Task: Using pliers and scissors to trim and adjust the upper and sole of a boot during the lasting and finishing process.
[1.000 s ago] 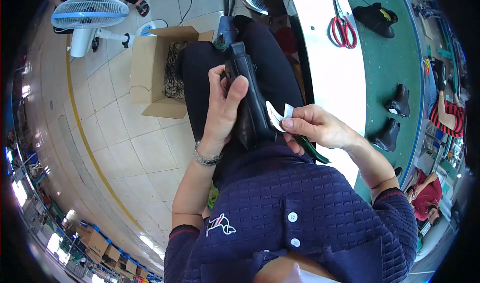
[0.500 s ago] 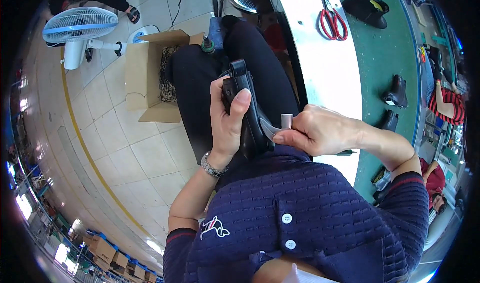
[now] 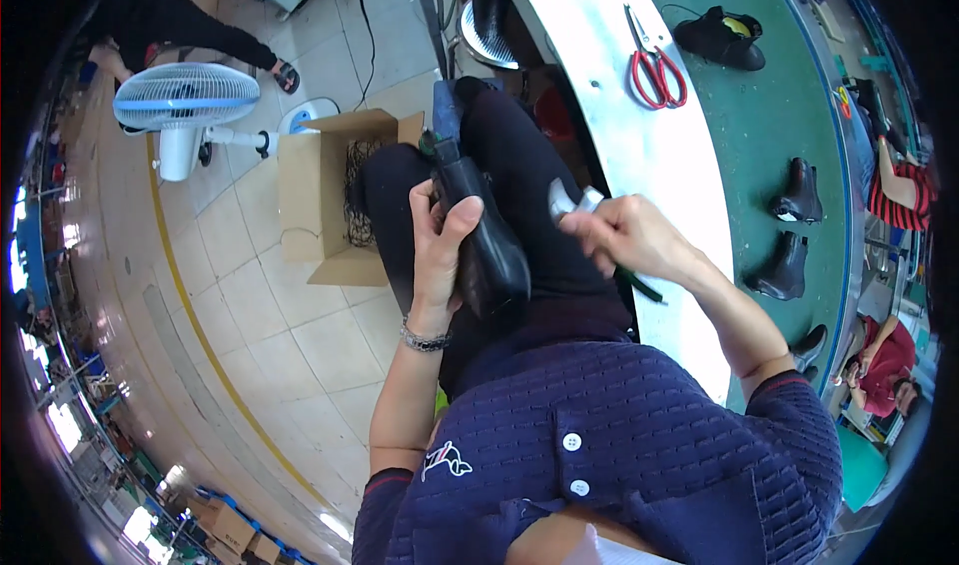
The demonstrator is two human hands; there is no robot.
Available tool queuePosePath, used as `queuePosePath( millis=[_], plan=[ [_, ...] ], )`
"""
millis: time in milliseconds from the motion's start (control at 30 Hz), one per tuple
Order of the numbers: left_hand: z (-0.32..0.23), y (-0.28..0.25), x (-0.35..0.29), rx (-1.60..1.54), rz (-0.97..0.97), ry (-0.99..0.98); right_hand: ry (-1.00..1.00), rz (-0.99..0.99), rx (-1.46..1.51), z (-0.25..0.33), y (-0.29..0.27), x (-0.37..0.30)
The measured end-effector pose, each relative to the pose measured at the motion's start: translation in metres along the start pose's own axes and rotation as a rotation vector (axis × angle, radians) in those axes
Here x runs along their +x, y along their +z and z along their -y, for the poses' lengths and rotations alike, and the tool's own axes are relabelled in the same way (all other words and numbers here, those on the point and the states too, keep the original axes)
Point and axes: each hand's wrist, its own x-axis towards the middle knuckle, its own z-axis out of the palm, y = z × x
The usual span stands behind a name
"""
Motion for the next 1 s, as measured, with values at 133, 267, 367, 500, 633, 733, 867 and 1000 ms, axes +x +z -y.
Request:
queuePosePath(
  millis=[133, 267, 367, 500, 633, 733, 867, 1000],
  plan=[
    [-0.008, 0.001, 0.006, -0.055, 0.020, -0.027, -0.034, -0.599, -0.532, -0.104, -0.012, 0.011],
    [-0.034, 0.002, -0.008, -0.186, 0.065, -0.176, 0.113, -0.685, -0.604, -0.163, -0.007, 0.011],
    [-0.052, 0.015, 0.009, -0.409, 0.388, -0.116, -0.460, -0.449, -0.265, -0.109, -0.015, -0.013],
    [-0.068, 0.079, 0.043, -0.481, 0.501, -0.312, -0.598, -0.143, 0.457, -0.052, -0.022, -0.046],
    [-0.034, 0.086, 0.072, -0.982, 0.513, -0.550, -0.517, -0.487, 0.977, -0.071, -0.042, -0.066],
    [-0.055, 0.145, 0.047, -0.068, 0.773, -0.301, -0.476, -0.966, 1.083, -0.111, -0.043, -0.069],
    [-0.083, 0.144, 0.007, 0.058, 1.135, -0.057, -0.309, -1.548, 0.988, -0.158, -0.074, -0.067],
    [-0.090, 0.156, -0.007, -0.212, 1.480, -0.134, -0.130, -1.711, 0.597, -0.214, -0.124, -0.041]
  ],
)
